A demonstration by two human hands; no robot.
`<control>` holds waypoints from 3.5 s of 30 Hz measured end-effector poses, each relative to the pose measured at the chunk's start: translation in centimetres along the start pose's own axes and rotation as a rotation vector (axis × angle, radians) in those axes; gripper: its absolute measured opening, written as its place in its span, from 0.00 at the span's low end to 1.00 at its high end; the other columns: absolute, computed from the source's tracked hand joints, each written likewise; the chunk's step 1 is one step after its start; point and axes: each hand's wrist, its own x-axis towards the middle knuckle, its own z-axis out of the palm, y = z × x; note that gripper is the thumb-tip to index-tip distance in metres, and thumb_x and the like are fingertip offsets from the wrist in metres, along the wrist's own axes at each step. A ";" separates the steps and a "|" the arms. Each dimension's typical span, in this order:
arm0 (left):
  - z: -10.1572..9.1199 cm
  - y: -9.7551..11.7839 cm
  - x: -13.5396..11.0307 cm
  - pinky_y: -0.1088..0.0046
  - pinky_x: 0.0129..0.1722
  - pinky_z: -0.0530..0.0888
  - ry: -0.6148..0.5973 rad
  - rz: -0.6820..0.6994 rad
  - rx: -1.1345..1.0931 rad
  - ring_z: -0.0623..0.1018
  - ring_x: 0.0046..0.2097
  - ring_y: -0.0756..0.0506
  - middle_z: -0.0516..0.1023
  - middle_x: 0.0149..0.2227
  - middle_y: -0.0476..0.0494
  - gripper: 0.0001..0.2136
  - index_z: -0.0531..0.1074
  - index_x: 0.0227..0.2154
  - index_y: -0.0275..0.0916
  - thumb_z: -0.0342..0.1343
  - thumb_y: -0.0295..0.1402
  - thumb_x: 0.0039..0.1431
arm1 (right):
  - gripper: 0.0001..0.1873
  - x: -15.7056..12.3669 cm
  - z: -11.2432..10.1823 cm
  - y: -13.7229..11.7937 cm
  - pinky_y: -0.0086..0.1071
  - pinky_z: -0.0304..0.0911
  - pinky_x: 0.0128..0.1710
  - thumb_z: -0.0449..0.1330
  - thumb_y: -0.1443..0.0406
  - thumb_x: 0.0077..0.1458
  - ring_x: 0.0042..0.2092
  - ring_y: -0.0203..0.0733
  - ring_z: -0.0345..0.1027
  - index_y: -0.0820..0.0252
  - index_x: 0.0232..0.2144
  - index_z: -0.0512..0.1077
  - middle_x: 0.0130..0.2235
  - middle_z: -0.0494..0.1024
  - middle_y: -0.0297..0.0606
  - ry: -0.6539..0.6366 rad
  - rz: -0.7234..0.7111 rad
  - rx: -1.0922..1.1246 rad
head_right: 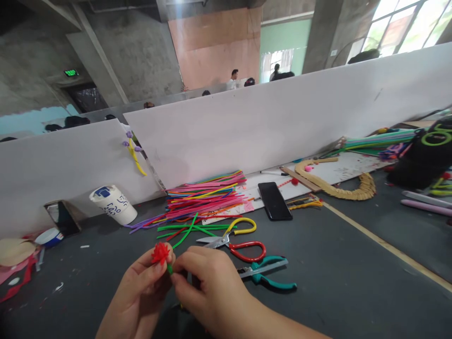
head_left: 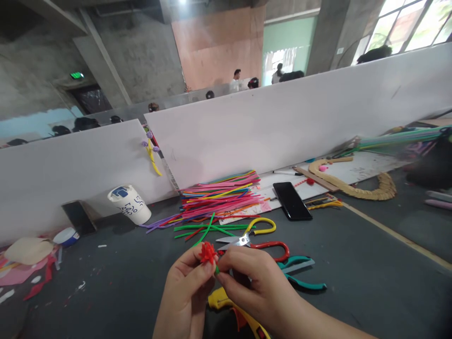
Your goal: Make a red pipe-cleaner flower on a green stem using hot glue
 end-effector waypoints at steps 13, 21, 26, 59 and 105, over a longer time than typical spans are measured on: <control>-0.6 -0.3 0.4 0.79 0.31 0.71 -0.051 0.073 0.183 0.73 0.29 0.51 0.77 0.25 0.50 0.11 0.81 0.26 0.40 0.72 0.30 0.35 | 0.09 0.2 -0.4 0.4 0.22 0.54 0.25 0.56 0.73 0.54 0.26 0.31 0.61 0.59 0.24 0.67 0.23 0.67 0.29 0.073 -0.095 -0.033; -2.8 1.6 0.9 0.77 0.25 0.62 -0.108 0.427 0.689 0.64 0.26 0.51 0.65 0.22 0.53 0.13 0.70 0.19 0.40 0.60 0.39 0.55 | 0.07 0.0 -2.0 1.2 0.28 0.64 0.34 0.54 0.74 0.60 0.34 0.38 0.70 0.62 0.38 0.71 0.35 0.77 0.42 0.095 -0.409 -0.246; -3.6 1.1 0.8 0.73 0.24 0.58 0.020 0.451 0.806 0.58 0.23 0.50 0.57 0.18 0.54 0.23 0.57 0.15 0.41 0.47 0.45 0.64 | 0.08 -0.2 -2.1 1.1 0.29 0.65 0.35 0.54 0.74 0.60 0.35 0.39 0.70 0.63 0.40 0.70 0.36 0.78 0.43 0.130 -0.509 -0.338; -7.9 0.4 0.7 0.83 0.17 0.58 0.061 0.113 0.090 0.59 0.17 0.57 0.63 0.15 0.57 0.10 0.69 0.22 0.35 0.65 0.30 0.50 | 0.16 3.5 5.8 6.6 0.44 0.69 0.46 0.58 0.61 0.63 0.47 0.45 0.70 0.60 0.51 0.68 0.52 0.72 0.42 -0.688 0.197 -0.575; -6.2 -1.9 -1.3 0.83 0.16 0.45 0.118 0.022 0.306 0.49 0.16 0.61 0.64 0.17 0.56 0.12 0.73 0.22 0.34 0.65 0.38 0.49 | 0.03 -3.3 -2.7 4.7 0.37 0.67 0.39 0.59 0.67 0.58 0.37 0.40 0.71 0.63 0.34 0.72 0.35 0.76 0.37 -0.364 0.350 -0.591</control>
